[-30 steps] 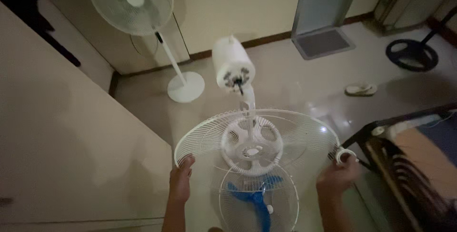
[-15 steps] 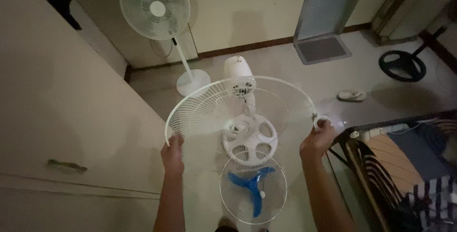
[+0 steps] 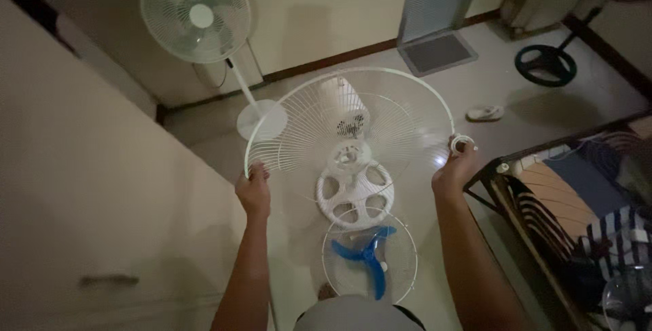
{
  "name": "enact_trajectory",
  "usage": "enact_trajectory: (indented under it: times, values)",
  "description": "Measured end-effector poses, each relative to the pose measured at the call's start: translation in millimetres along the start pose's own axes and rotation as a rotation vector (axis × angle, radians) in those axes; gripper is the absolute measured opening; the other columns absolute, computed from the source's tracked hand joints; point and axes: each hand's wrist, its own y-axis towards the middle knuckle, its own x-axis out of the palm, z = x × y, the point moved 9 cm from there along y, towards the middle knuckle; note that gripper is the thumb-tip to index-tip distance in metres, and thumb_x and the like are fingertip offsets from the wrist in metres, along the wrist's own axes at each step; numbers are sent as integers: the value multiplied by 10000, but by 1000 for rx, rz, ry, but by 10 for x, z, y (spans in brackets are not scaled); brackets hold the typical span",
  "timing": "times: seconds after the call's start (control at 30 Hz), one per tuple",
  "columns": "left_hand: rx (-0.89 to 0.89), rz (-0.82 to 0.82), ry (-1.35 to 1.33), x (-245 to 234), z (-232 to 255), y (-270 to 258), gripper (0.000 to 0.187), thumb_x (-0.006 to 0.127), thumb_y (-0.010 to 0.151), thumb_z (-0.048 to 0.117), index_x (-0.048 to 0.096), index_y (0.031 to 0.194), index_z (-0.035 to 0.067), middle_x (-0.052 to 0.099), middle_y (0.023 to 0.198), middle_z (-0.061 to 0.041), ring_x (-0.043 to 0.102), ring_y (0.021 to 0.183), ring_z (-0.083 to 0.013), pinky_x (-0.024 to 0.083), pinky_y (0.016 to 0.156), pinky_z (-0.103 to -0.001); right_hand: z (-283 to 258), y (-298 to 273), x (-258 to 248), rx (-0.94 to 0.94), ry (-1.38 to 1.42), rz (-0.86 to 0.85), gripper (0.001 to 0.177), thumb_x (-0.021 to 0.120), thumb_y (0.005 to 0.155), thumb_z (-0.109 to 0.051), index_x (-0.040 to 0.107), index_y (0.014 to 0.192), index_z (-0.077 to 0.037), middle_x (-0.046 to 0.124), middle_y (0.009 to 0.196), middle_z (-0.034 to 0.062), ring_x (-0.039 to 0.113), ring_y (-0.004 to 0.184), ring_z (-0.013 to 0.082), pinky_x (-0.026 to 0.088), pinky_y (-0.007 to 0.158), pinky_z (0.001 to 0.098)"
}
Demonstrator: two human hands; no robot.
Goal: The person disassembles a white pedestal fan by removing the front grille, fan blades, and rear grille. They then reassemble the fan by reinstalling the blades and grilles in sequence.
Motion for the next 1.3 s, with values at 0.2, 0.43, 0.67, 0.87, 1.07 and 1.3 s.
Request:
enact_trajectory:
  times: [0.2,0.43,0.67,0.87,1.07,1.3]
  values:
    - [55,-72,81,205,14,165,306,597,1036,254,733,1034,-20,694,889,-91,642,805,-160,551,789,-316,79,59,-330,129,-76,166,227,490,1050,-215,602,1042,-18,659,1038,96,649,999,209,522,943,369]
    - [49,-43,54,388,-27,-196,377,583,1027,311,712,1109,-34,726,995,-104,699,924,-191,578,851,-323,54,422,-305,114,53,53,169,532,1067,-152,563,1010,5,584,1032,104,642,962,228,548,969,385]
    - [-28,73,164,424,-326,-303,429,565,1045,369,700,1106,-34,711,1026,-109,656,950,-211,514,883,-371,279,683,-234,279,62,101,211,520,1037,-219,582,1020,-19,630,983,102,649,906,205,557,859,336]
    - [-22,42,3,459,-392,-112,358,612,1012,353,709,1109,23,701,1014,-12,626,968,-138,478,896,-316,574,979,-16,292,241,72,205,530,1079,-187,542,1041,14,596,995,90,638,929,214,579,965,349]
    - [-279,42,97,500,-517,39,340,723,1007,281,706,1160,-22,619,934,-87,485,807,-228,420,729,-414,799,1171,108,291,78,-34,232,480,1049,-221,585,1065,-15,591,1031,119,618,911,205,558,885,364]
    - [-91,46,18,587,-298,230,325,790,930,243,735,1150,10,726,1059,-56,614,918,-155,495,850,-340,956,1310,254,252,161,-66,243,492,1089,-246,529,1064,-6,543,1074,105,580,960,214,544,930,391]
